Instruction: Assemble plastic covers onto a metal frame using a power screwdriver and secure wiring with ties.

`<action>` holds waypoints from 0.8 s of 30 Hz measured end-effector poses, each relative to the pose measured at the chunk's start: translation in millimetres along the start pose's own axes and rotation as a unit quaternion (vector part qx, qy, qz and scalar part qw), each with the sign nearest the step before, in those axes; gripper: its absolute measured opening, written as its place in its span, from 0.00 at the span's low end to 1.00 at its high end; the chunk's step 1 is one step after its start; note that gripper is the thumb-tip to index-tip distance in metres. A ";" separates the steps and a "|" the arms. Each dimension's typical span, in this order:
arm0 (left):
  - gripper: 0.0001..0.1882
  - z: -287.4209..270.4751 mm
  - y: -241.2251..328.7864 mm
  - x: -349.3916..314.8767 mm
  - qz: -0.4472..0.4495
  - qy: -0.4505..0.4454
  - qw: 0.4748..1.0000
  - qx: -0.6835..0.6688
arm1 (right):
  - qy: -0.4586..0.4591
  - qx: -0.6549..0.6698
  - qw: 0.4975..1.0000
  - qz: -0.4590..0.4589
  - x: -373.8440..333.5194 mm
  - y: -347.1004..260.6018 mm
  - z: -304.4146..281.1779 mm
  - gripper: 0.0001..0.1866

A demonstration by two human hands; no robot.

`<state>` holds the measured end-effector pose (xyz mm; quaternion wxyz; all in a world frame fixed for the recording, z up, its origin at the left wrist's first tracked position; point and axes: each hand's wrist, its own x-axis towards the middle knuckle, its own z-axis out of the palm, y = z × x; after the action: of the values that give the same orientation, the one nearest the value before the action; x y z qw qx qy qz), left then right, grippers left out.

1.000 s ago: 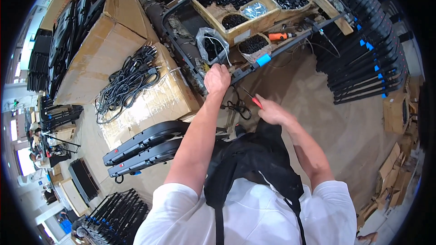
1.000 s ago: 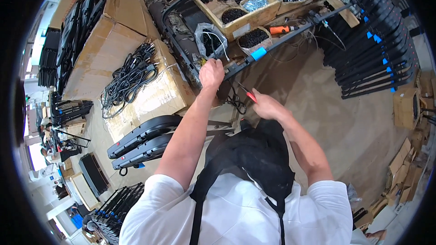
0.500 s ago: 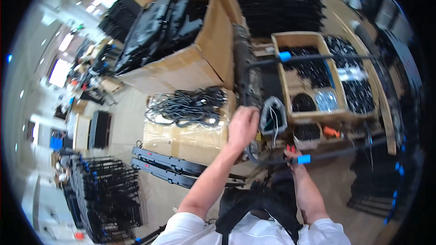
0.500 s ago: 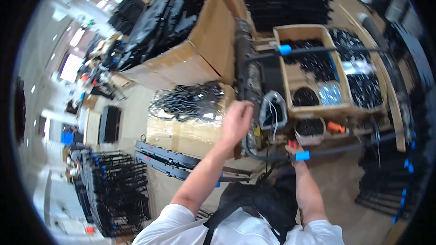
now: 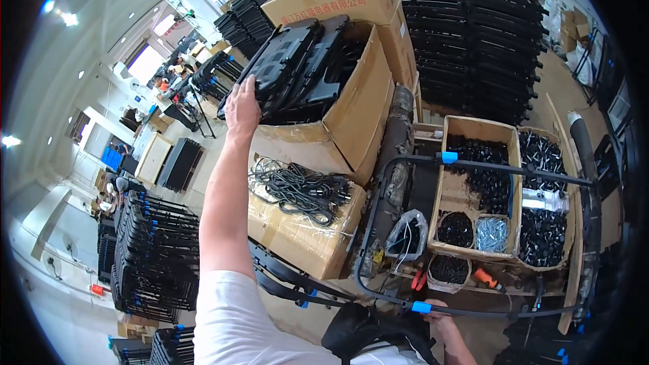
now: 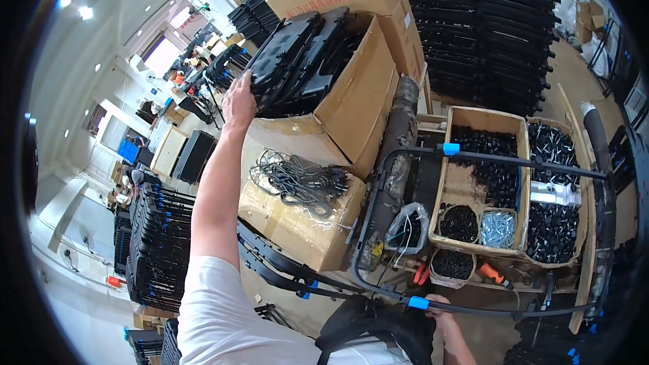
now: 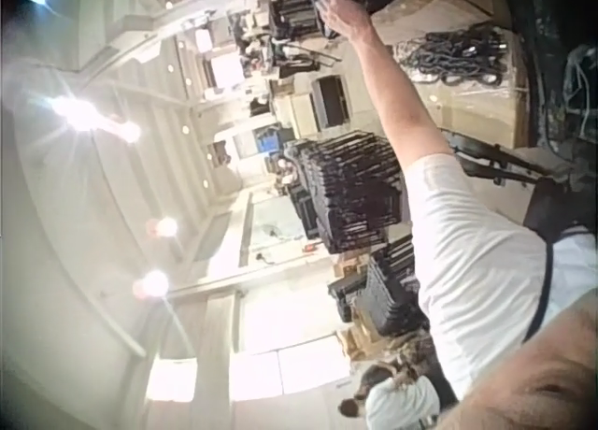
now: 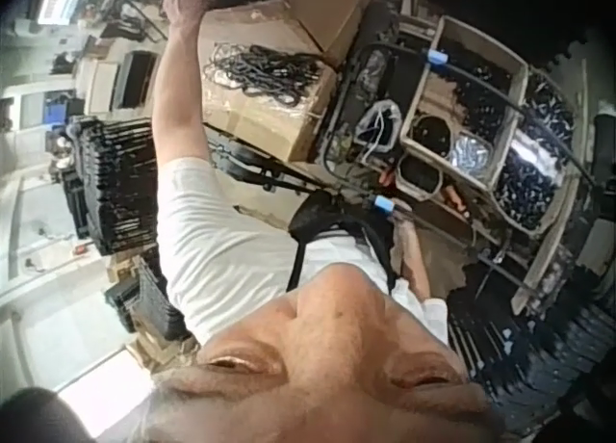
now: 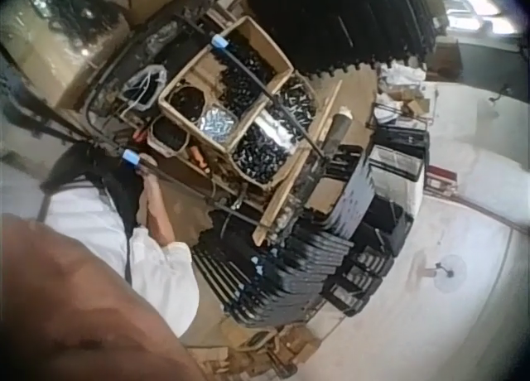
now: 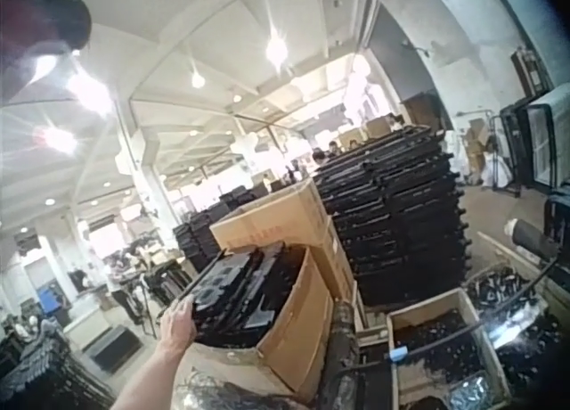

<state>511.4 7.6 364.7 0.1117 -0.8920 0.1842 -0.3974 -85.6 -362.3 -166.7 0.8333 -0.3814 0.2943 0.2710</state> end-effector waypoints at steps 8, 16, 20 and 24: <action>0.25 -76.7 -14.0 10.7 0.012 0.194 0.976 -0.094 | -0.009 -0.497 0.862 -0.101 -213.3 -188.5 119.0 0.19; 0.17 -152.3 50.0 -36.5 0.255 0.244 0.872 -0.338 | 0.377 -0.599 0.304 -0.638 -260.9 -418.8 297.5 0.41; 0.21 -154.1 106.9 -61.0 0.315 0.213 0.808 -0.450 | 0.116 -0.679 0.573 -0.445 -231.1 -440.8 277.7 0.40; 0.26 -113.7 143.4 -97.4 0.166 0.136 0.839 -0.501 | 0.019 -0.347 0.903 -0.254 -168.1 -341.1 231.8 0.25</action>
<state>331.7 -87.8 325.1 -0.3119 -0.7191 0.5169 -0.3442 96.6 -407.9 237.1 0.6830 -0.7134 0.0902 0.1282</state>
